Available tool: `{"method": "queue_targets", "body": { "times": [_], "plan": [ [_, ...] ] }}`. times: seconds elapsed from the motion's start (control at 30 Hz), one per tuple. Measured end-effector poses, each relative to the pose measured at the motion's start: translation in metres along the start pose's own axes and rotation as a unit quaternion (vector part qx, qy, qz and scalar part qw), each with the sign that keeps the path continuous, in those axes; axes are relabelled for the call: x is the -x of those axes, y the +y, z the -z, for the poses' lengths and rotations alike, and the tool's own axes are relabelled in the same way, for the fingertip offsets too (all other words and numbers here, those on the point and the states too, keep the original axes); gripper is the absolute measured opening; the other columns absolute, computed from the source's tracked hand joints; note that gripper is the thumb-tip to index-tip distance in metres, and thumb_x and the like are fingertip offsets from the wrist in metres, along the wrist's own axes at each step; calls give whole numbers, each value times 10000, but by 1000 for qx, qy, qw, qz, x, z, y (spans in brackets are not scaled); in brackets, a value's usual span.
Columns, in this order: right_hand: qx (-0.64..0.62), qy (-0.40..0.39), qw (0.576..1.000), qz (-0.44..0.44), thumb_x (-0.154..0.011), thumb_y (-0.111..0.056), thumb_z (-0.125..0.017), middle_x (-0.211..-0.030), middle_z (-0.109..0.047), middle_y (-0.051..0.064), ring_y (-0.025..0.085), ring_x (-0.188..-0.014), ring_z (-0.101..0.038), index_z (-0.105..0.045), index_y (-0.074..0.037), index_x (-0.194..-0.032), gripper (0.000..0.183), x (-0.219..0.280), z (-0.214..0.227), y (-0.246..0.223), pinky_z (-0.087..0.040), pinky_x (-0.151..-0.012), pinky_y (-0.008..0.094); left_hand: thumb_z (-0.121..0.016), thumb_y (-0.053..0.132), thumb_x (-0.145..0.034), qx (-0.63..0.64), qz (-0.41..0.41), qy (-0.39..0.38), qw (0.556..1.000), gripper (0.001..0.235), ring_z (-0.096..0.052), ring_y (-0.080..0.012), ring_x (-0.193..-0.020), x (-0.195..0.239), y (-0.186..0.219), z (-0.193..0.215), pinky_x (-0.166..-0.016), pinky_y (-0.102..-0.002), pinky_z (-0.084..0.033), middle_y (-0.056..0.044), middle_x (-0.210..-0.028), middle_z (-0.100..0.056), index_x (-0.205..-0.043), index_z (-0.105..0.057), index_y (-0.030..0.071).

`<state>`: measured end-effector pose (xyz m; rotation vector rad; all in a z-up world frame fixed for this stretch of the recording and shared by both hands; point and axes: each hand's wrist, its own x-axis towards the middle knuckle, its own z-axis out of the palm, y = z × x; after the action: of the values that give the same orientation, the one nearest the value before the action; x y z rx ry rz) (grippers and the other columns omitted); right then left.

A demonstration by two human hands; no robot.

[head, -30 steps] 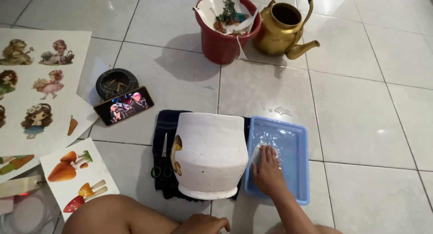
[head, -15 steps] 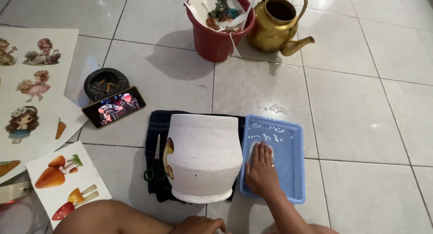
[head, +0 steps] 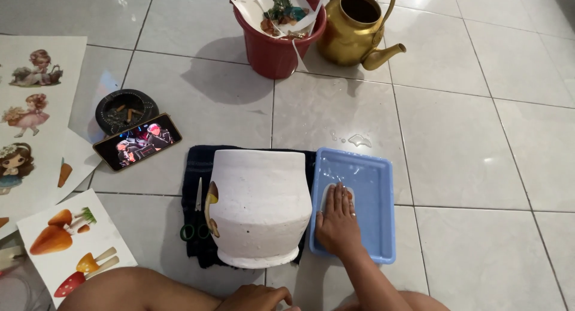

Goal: Applying a mushroom-themed water-slide decal or sticker onto a white ceramic pot and smoothing it with a tool.

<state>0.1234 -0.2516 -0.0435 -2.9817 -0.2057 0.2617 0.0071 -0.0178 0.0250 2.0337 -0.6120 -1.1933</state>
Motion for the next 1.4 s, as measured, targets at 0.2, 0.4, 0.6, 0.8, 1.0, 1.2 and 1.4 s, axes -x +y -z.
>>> {"method": "queue_targets", "body": {
  "times": [0.2,0.4,0.6,0.8,1.0,1.2,1.4],
  "plan": [
    [18,99,993,62,-919,-325,-350,-1573,-116,282,373,-1483,-42,-186,91,-1472,712,4,-9,4,1,-1184,478,-550,189,-988,-127,-246,198,940,358,-420,-378,-1199,-55,-16,-55,-998,-548,-323,-238,-1242,-482,-1286,-534,-8],
    [10,73,995,63,-962,-385,-311,-1586,-108,248,327,-1488,-54,-147,56,-1496,712,1,-14,13,-46,-1180,465,-533,253,-884,-268,-212,382,859,647,-220,-424,-1431,-102,5,-67,-1132,-550,-121,-314,-1488,-341,-1396,-403,-121],
    [-12,3,999,39,-951,-346,-293,-1594,14,252,340,-1483,76,-45,50,-1507,726,-7,-11,13,35,-1170,481,-560,299,-884,-296,-170,346,874,680,-268,-401,-1375,-110,2,-62,-1076,-510,-187,-286,-1457,-345,-1391,-402,-126],
    [-41,-73,996,19,-967,-384,-279,-1602,107,216,303,-1473,181,19,30,-1510,744,-11,-5,17,107,-1163,474,-630,256,-789,-294,-169,325,883,697,-339,-395,-1337,-99,12,-46,-1061,-589,-188,-276,-1391,-422,-1361,-442,-94],
    [-27,-85,996,22,-972,-390,-266,-1597,160,211,292,-1460,225,66,20,-1509,753,-15,-5,20,145,-1154,468,-590,268,-830,-317,-157,336,873,664,-329,-379,-1362,-115,3,-59,-1069,-614,-168,-263,-1429,-417,-1377,-443,-78],
    [-37,-50,997,40,-971,-373,-265,-1597,135,225,311,-1458,217,44,33,-1509,741,-16,-15,25,135,-1149,485,-630,258,-804,-284,-150,316,893,702,-311,-401,-1362,-120,4,-61,-1076,-626,-147,-280,-1416,-403,-1377,-414,-86],
    [-34,-45,997,44,-984,-382,-236,-1597,130,221,312,-1460,208,40,29,-1509,721,-16,-10,21,131,-1153,486,-616,235,-812,-289,-151,323,888,673,-302,-403,-1376,-113,8,-57,-1064,-639,-170,-284,-1419,-396,-1370,-417,-86]
  ]
}}
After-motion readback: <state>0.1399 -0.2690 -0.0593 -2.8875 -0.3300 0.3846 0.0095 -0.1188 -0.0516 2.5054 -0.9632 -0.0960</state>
